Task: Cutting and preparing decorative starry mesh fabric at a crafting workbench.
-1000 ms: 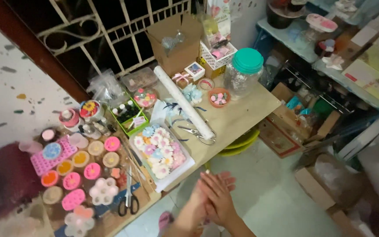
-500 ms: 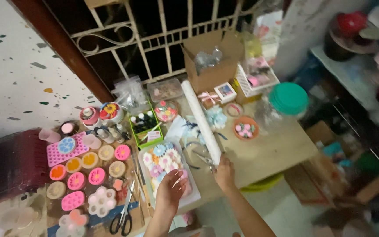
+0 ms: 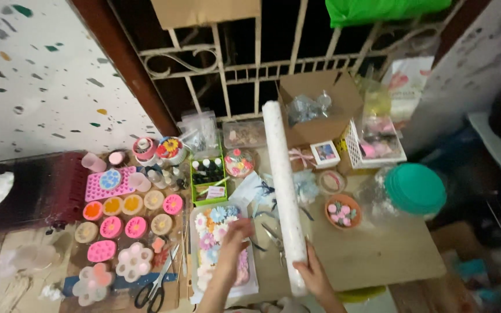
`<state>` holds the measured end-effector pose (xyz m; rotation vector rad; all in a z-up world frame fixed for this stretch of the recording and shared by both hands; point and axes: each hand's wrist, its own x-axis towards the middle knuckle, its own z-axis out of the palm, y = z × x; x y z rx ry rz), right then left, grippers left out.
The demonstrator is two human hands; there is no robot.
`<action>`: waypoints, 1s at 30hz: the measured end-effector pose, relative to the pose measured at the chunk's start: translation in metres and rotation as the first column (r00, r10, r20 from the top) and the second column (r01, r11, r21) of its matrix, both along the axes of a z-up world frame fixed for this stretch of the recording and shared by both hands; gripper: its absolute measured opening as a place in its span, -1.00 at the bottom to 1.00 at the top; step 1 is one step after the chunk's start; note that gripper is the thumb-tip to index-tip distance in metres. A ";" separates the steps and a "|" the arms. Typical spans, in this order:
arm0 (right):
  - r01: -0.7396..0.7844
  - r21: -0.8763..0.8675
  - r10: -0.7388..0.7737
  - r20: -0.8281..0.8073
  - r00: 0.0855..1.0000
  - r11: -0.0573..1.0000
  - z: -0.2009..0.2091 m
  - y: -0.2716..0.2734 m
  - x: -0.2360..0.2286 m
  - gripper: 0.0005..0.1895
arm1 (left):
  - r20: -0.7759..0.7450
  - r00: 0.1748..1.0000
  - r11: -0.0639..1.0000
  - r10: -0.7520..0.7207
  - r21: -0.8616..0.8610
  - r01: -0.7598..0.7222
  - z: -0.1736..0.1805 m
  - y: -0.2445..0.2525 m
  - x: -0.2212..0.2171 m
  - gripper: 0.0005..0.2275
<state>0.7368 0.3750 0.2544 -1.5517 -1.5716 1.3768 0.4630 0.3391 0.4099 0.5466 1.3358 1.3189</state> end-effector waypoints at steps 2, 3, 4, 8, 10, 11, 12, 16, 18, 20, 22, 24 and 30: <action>-0.081 -0.124 0.029 -0.377 0.926 0.989 0.046 -0.011 -0.002 -0.08 | -0.028 0.998 0.997 -0.062 0.040 0.063 0.020 0.028 0.026 -0.51; -0.193 -0.219 -0.013 -0.692 0.722 0.956 0.069 -0.018 -0.001 -0.11 | -0.051 0.990 0.988 -0.134 0.073 0.137 0.029 0.042 0.040 -0.43; -0.202 -0.218 -0.006 -0.692 0.721 0.955 0.092 -0.016 -0.007 -0.11 | -0.052 0.991 0.989 -0.125 0.074 0.128 0.037 0.052 0.049 -0.43; -0.188 0.120 0.223 -0.527 0.820 0.975 0.158 -0.014 -0.027 -0.09 | -0.189 0.979 0.954 0.072 0.301 -0.012 0.100 0.067 0.071 -0.47; -0.179 0.358 0.273 -0.233 0.933 0.916 0.179 -0.018 -0.036 -0.09 | -0.268 0.950 0.941 0.162 0.332 -0.066 0.125 0.063 0.073 -0.51; -0.133 0.386 0.225 -0.204 0.953 0.913 0.191 -0.019 -0.041 -0.08 | -0.297 0.930 0.927 0.217 0.360 -0.102 0.128 0.062 0.074 -0.55; -0.088 0.415 0.175 -0.175 0.969 0.906 0.204 -0.021 -0.045 -0.06 | -0.323 0.906 0.911 0.272 0.389 -0.135 0.131 0.060 0.075 -0.59; -0.094 0.318 0.199 -0.315 0.928 0.943 0.207 -0.023 -0.041 -0.12 | -0.224 0.894 0.842 0.389 0.481 -0.246 0.126 0.058 0.069 -0.72; -0.104 0.168 0.173 -0.472 0.864 0.980 0.198 -0.024 -0.033 -0.10 | -0.031 0.923 0.840 0.383 0.428 -0.334 0.126 0.055 0.065 -0.81; -0.148 0.130 0.195 -0.511 0.837 0.980 0.195 -0.026 -0.025 -0.10 | 0.067 0.932 0.853 0.356 0.384 -0.354 0.139 0.051 0.053 -0.82; -0.194 0.098 0.215 -0.549 0.808 0.976 0.192 -0.025 -0.016 -0.10 | 0.168 0.929 0.864 0.330 0.342 -0.369 0.144 0.048 0.043 -0.83; -0.177 -0.074 0.081 -0.677 0.732 0.981 0.187 -0.024 -0.006 -0.11 | 0.217 0.936 0.878 0.279 0.338 -0.340 0.142 0.044 0.031 -0.82; -0.266 -0.085 0.150 -0.648 0.747 0.960 0.241 -0.009 0.013 -0.08 | -0.624 0.498 0.771 0.602 0.615 -0.162 0.198 0.032 0.018 -0.57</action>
